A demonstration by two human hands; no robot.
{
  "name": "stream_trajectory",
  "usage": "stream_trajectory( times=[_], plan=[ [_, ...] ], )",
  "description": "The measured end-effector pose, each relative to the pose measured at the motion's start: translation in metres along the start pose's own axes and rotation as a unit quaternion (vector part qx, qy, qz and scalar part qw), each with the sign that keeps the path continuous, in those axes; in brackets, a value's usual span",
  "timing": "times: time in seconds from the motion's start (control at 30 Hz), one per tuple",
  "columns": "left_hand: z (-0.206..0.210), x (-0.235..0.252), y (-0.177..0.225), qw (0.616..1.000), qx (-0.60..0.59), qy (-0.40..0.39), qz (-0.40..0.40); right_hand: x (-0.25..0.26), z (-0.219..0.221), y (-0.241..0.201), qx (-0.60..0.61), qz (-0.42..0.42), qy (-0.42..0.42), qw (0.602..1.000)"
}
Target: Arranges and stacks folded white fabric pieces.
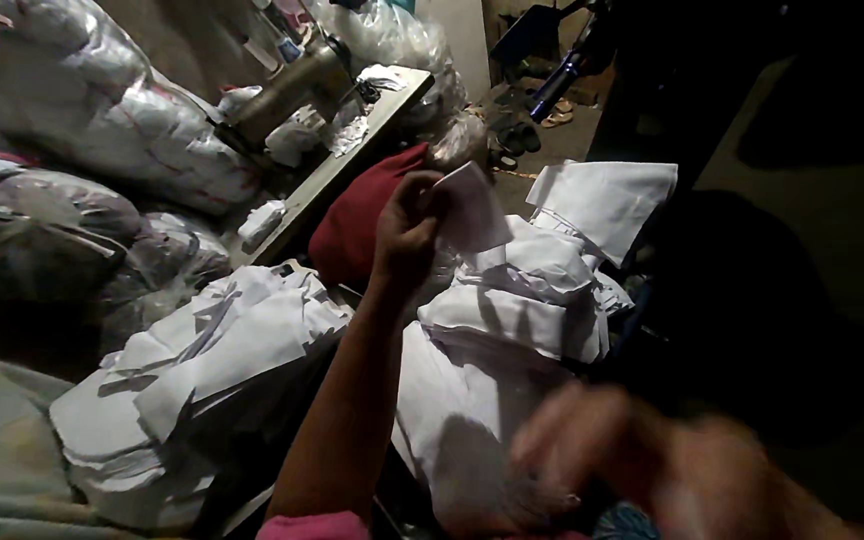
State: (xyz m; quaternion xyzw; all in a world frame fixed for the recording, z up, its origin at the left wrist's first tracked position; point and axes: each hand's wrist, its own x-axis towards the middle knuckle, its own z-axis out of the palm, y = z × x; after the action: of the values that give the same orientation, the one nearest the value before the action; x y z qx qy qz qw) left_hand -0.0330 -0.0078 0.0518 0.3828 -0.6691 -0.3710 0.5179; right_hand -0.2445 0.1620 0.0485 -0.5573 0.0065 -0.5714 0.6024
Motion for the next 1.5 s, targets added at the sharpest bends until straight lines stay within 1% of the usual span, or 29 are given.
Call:
stream_trajectory(
  times=[0.03,0.07,0.13,0.2,0.23,0.3,0.33,0.37,0.4,0.47,0.53,0.6,0.63,0.67,0.7,0.73,0.77,0.83,0.87,0.9,0.97,1.03,1.1,1.2,1.27,1.33,1.4,1.43,1.5],
  plan=[
    [0.01,0.009,0.013,1.0,0.005,-0.016,0.025,0.002,-0.021,0.015,-0.071,0.004,0.083,0.994],
    [0.022,0.016,0.023,0.998,0.012,-0.032,0.044,0.002,-0.041,0.029,-0.147,0.012,0.146,0.978],
    [0.049,0.026,0.039,0.996,0.022,-0.075,0.053,0.007,-0.072,0.049,-0.259,0.052,0.234,0.935],
    [0.073,0.031,0.051,0.989,0.029,-0.142,0.033,0.018,-0.089,0.058,-0.293,0.095,0.307,0.9],
    [0.082,0.033,0.053,0.983,0.033,-0.178,0.034,0.025,-0.095,0.061,-0.305,0.117,0.355,0.876],
    [0.089,0.034,0.051,0.969,0.016,-0.242,0.041,0.032,-0.111,0.065,-0.327,0.138,0.428,0.831],
    [0.088,0.034,0.046,0.966,-0.007,-0.257,0.036,0.032,-0.12,0.067,-0.328,0.137,0.457,0.815],
    [0.085,0.033,0.039,0.966,-0.035,-0.255,0.025,0.032,-0.127,0.068,-0.31,0.134,0.488,0.805],
    [0.079,0.033,0.028,0.971,-0.062,-0.233,0.008,0.034,-0.128,0.065,-0.29,0.135,0.514,0.796],
    [0.064,0.024,0.0,0.979,-0.119,-0.157,-0.057,0.035,-0.126,0.06,-0.282,0.148,0.547,0.774],
    [0.05,0.011,-0.029,0.972,-0.163,-0.071,-0.153,0.035,-0.125,0.064,-0.351,0.163,0.528,0.756],
    [0.037,0.004,-0.054,0.941,-0.223,-0.009,-0.254,0.031,-0.128,0.08,-0.507,0.17,0.441,0.721],
    [0.031,0.003,-0.064,0.923,-0.247,0.004,-0.295,0.029,-0.13,0.091,-0.587,0.177,0.372,0.697],
    [0.025,0.002,-0.072,0.909,-0.257,0.003,-0.327,0.032,-0.129,0.099,-0.657,0.192,0.286,0.671],
    [0.021,0.0,-0.079,0.901,-0.251,-0.003,-0.353,0.036,-0.126,0.107,-0.689,0.233,0.212,0.652],
    [0.019,0.0,-0.085,0.899,-0.231,-0.011,-0.372,0.045,-0.121,0.111,-0.682,0.311,0.156,0.643],
    [0.019,0.0,-0.093,0.903,-0.2,-0.019,-0.38,0.053,-0.118,0.117,-0.679,0.365,0.107,0.628],
    [0.02,0.003,-0.108,0.917,-0.114,-0.033,-0.382,0.06,-0.114,0.128,-0.696,0.404,0.04,0.592],
    [0.021,0.004,-0.114,0.924,-0.06,-0.04,-0.376,0.06,-0.113,0.13,-0.703,0.402,0.028,0.587],
    [0.023,0.004,-0.117,0.928,-0.016,-0.045,-0.369,0.058,-0.113,0.131,-0.704,0.389,0.03,0.594],
    [0.024,0.005,-0.122,0.936,0.048,-0.066,-0.342,0.05,-0.12,0.131,-0.698,0.318,0.071,0.638],
    [0.026,0.008,-0.122,0.949,0.052,-0.07,-0.303,0.04,-0.135,0.127,-0.688,0.243,0.127,0.671],
    [0.027,0.013,-0.116,0.96,0.033,-0.07,-0.268,0.031,-0.149,0.118,-0.665,0.215,0.2,0.686],
    [0.03,0.022,-0.11,0.965,0.026,-0.068,-0.252,0.023,-0.161,0.108,-0.561,0.265,0.346,0.704],
    [0.034,0.029,-0.123,0.968,0.025,-0.073,-0.239,0.024,-0.166,0.103,-0.479,0.321,0.409,0.708],
    [0.035,0.03,-0.125,0.961,0.059,-0.084,-0.258,0.027,-0.168,0.1,-0.433,0.355,0.433,0.706],
    [0.035,0.024,-0.112,0.945,0.087,-0.077,-0.305,0.03,-0.168,0.1,-0.428,0.363,0.44,0.702],
    [0.035,0.021,-0.113,0.942,0.075,-0.064,-0.322,0.031,-0.168,0.101,-0.438,0.36,0.434,0.7],
    [0.033,0.02,-0.123,0.943,0.036,-0.047,-0.328,0.032,-0.167,0.102,-0.477,0.356,0.407,0.693]
  ],
)
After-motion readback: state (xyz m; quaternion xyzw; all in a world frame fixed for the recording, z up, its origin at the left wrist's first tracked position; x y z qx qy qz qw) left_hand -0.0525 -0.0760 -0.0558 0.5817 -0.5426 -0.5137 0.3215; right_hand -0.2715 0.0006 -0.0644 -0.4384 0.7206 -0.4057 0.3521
